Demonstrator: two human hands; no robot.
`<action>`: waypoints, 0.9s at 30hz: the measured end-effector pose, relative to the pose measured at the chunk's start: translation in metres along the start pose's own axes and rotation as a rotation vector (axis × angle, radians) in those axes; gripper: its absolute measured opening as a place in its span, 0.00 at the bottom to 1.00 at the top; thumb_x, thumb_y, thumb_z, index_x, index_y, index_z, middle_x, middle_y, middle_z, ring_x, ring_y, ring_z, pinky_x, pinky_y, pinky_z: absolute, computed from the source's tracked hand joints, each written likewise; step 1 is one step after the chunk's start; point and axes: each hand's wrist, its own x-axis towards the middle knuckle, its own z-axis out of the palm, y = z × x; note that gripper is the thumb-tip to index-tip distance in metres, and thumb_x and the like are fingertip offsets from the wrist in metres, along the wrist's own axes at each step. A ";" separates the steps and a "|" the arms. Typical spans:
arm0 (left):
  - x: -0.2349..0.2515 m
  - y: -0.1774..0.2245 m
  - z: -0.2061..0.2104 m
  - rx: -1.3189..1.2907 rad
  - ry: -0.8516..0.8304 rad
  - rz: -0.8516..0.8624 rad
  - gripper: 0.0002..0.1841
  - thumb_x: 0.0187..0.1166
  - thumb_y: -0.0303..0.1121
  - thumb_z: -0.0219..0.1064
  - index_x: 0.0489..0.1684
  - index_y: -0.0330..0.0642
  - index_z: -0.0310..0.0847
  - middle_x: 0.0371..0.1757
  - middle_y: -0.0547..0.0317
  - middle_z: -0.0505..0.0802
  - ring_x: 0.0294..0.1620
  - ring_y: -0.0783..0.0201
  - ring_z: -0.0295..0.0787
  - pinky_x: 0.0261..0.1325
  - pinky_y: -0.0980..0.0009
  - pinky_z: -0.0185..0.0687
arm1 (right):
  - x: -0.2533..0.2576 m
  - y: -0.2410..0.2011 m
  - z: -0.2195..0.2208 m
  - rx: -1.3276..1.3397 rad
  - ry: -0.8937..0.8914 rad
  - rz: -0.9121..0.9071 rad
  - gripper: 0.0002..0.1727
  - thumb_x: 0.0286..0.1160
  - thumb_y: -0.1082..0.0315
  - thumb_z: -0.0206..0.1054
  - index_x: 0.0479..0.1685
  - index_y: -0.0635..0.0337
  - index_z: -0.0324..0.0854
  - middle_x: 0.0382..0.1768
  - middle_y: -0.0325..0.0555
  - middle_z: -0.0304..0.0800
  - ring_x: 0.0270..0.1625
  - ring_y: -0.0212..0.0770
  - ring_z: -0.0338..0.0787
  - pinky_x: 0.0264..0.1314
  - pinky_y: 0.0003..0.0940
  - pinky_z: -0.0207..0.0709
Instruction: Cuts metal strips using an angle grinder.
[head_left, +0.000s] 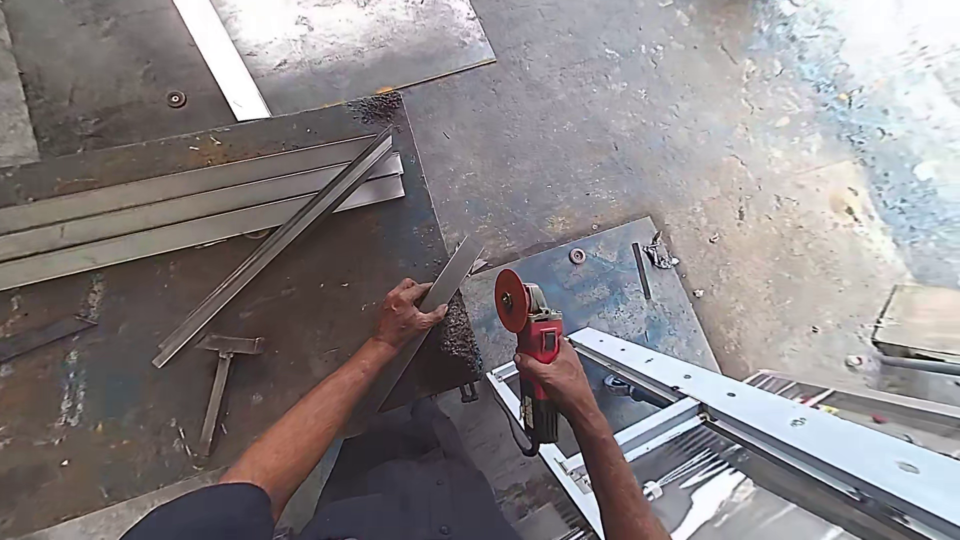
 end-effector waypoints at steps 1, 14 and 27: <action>0.002 -0.001 0.001 0.004 -0.004 0.015 0.31 0.65 0.62 0.74 0.61 0.51 0.93 0.49 0.56 0.94 0.45 0.63 0.91 0.53 0.60 0.88 | 0.005 -0.003 0.001 0.001 -0.010 -0.010 0.37 0.43 0.51 0.85 0.59 0.57 0.80 0.41 0.39 0.93 0.42 0.33 0.94 0.49 0.36 0.91; 0.008 0.001 0.003 0.198 -0.087 -0.014 0.36 0.70 0.71 0.62 0.75 0.64 0.85 0.50 0.55 0.93 0.47 0.56 0.92 0.47 0.51 0.87 | 0.044 -0.012 0.009 -0.173 -0.070 -0.003 0.41 0.43 0.47 0.83 0.62 0.57 0.79 0.44 0.39 0.92 0.46 0.32 0.92 0.54 0.37 0.87; 0.008 0.001 0.002 0.212 -0.067 -0.006 0.35 0.69 0.70 0.63 0.74 0.65 0.86 0.48 0.56 0.93 0.43 0.57 0.92 0.42 0.52 0.87 | 0.053 -0.011 0.021 -0.174 -0.072 0.021 0.42 0.43 0.46 0.83 0.62 0.58 0.79 0.45 0.41 0.91 0.46 0.33 0.92 0.54 0.39 0.87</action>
